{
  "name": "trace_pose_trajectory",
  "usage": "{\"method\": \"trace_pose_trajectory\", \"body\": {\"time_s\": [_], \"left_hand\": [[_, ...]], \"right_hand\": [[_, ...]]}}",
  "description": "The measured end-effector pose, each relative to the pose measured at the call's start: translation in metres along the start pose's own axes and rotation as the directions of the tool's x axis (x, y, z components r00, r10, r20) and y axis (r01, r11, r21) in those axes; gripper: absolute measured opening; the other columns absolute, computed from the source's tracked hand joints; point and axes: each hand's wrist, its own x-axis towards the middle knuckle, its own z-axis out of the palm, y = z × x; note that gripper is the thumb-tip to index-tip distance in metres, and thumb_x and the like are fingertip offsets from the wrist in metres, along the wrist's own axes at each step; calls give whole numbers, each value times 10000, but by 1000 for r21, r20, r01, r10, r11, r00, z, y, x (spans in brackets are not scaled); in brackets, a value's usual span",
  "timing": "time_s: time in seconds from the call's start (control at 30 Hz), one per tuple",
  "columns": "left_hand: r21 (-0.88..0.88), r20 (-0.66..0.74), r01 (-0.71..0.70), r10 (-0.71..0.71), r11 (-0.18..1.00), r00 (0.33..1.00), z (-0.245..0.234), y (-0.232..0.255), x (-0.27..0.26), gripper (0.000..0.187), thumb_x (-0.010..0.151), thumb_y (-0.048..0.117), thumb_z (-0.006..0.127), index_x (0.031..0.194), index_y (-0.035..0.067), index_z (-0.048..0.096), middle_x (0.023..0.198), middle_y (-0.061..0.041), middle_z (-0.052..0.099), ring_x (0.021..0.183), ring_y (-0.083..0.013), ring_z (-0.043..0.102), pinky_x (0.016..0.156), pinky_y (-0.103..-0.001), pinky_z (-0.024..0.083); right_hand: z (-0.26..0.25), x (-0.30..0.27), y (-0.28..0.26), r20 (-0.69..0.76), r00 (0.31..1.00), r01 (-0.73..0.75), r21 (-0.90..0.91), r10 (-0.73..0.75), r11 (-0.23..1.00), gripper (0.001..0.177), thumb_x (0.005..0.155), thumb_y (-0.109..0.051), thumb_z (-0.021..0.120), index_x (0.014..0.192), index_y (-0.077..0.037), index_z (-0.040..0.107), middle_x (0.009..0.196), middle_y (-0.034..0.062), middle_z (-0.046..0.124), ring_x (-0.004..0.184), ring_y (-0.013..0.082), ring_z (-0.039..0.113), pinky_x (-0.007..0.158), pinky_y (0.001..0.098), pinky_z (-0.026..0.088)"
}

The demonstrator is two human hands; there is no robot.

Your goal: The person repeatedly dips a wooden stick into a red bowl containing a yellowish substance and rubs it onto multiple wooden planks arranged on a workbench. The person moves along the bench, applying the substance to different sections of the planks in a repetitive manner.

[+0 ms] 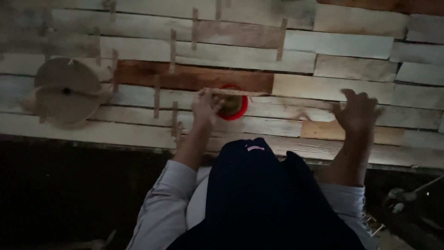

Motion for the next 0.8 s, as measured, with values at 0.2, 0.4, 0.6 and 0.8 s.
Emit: {"method": "trace_pose_trajectory", "body": {"time_s": [0.2, 0.4, 0.6, 0.8], "left_hand": [[-17, 82, -56, 57, 998, 995, -41, -35, 21, 426, 1025, 169, 652, 1335, -22, 429, 1303, -292, 523, 1110, -451, 679, 868, -567, 632], [118, 121, -216, 202, 969, 972, -54, -58, 55, 326, 995, 197, 670, 1208, -11, 536, 1101, -225, 651, 1021, -397, 720, 740, -511, 642], [-36, 372, -844, 791, 535, 486, -81, 61, 37, 254, 1021, 174, 614, 794, 61, 627, 637, -58, 586, 535, -75, 537, 543, -244, 452], [298, 465, -726, 570, 620, 677, -83, 115, -11, 147, 1074, 213, 584, 1063, 66, 591, 983, -174, 670, 883, -302, 739, 745, -455, 648]], "right_hand": [[159, -1, -94, -381, 848, 187, -438, -370, 879, 229, 1070, -319, 577, 1149, -292, 790, 1180, 2, 708, 1141, 207, 573, 1091, 487, 323], [158, -66, -289, -623, 563, 680, -23, -543, 733, 855, 980, -587, 617, 1582, -24, 387, 1640, 232, 353, 1510, 430, 301, 1096, 777, 266], [170, -62, -284, -535, 667, 657, 95, -519, 748, 827, 1050, -549, 571, 1623, -14, 306, 1691, 227, 233, 1561, 401, 193, 1149, 766, 94], [115, -77, -275, -422, 779, 607, 319, -465, 728, 709, 1100, -562, 467, 1648, -142, 310, 1709, 149, 200, 1577, 372, 153, 1183, 742, 143]]}}
